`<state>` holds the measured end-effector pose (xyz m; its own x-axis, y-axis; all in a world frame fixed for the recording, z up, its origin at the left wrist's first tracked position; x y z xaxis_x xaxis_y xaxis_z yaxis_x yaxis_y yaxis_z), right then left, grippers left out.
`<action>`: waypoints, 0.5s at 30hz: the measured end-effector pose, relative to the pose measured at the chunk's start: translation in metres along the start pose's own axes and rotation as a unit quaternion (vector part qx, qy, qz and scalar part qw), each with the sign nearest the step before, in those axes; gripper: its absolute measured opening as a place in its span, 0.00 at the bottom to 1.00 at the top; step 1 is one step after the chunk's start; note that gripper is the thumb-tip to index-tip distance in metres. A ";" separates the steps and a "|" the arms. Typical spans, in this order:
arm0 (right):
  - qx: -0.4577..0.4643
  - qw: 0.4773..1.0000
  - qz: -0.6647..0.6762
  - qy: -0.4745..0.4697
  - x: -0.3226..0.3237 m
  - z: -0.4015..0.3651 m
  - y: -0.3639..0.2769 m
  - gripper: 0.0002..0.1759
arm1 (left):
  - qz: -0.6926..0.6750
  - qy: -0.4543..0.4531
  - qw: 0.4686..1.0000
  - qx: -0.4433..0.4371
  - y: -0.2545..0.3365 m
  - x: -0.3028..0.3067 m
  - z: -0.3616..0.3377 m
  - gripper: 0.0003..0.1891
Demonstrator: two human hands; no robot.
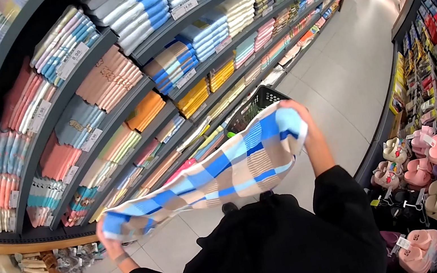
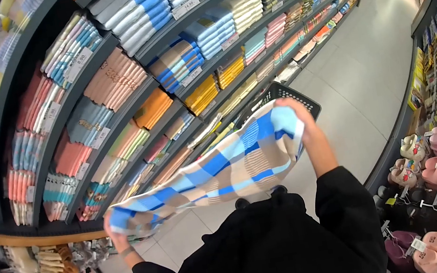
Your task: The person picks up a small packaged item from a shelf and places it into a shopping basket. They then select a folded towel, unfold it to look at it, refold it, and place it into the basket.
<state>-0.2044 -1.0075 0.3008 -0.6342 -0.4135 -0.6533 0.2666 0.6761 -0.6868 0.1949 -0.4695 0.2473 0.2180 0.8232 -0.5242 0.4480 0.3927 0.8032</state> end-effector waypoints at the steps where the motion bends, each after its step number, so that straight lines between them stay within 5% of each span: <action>1: -0.030 0.999 -0.008 -0.032 0.007 0.008 0.017 0.09 | 0.009 0.008 0.999 0.049 -0.016 -0.006 0.003 0.13; 4: -0.057 0.993 -0.067 -0.078 0.007 0.005 0.054 0.08 | 0.010 -0.079 0.963 0.258 -0.051 -0.008 0.002 0.13; 6: -0.089 0.993 -0.033 -0.074 0.007 -0.003 0.063 0.09 | 0.025 -0.004 0.967 0.253 -0.074 -0.012 -0.003 0.14; 10: -0.047 0.999 0.014 -0.023 -0.003 -0.008 0.062 0.10 | -0.014 -0.047 0.967 0.251 -0.083 -0.044 -0.019 0.13; 12: -0.066 0.994 0.043 -0.077 -0.016 -0.015 0.063 0.10 | 0.011 -0.104 0.966 0.234 -0.090 -0.061 -0.025 0.12; 13: -0.077 0.993 0.005 -0.086 -0.017 -0.013 0.073 0.10 | 0.102 0.053 0.980 0.163 -0.100 -0.113 -0.040 0.11; 15: -0.084 0.989 -0.089 -0.081 -0.038 -0.013 0.093 0.11 | 0.234 -0.099 0.948 0.191 -0.103 -0.139 -0.050 0.12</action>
<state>-0.1648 -0.9213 0.2653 -0.5314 -0.6192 -0.5781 0.0271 0.6696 -0.7422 0.0752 -0.6039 0.2517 0.6122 0.7628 -0.2083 0.5354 -0.2061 0.8191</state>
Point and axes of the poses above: each hand's wrist, its own z-axis towards the middle knuckle, its own x-axis out of the back of the hand, y = z × x, the point moved 1 cm from there along z, towards the middle knuckle, and after that the axes turned 7 degrees about -y, right-handed, at the moved point
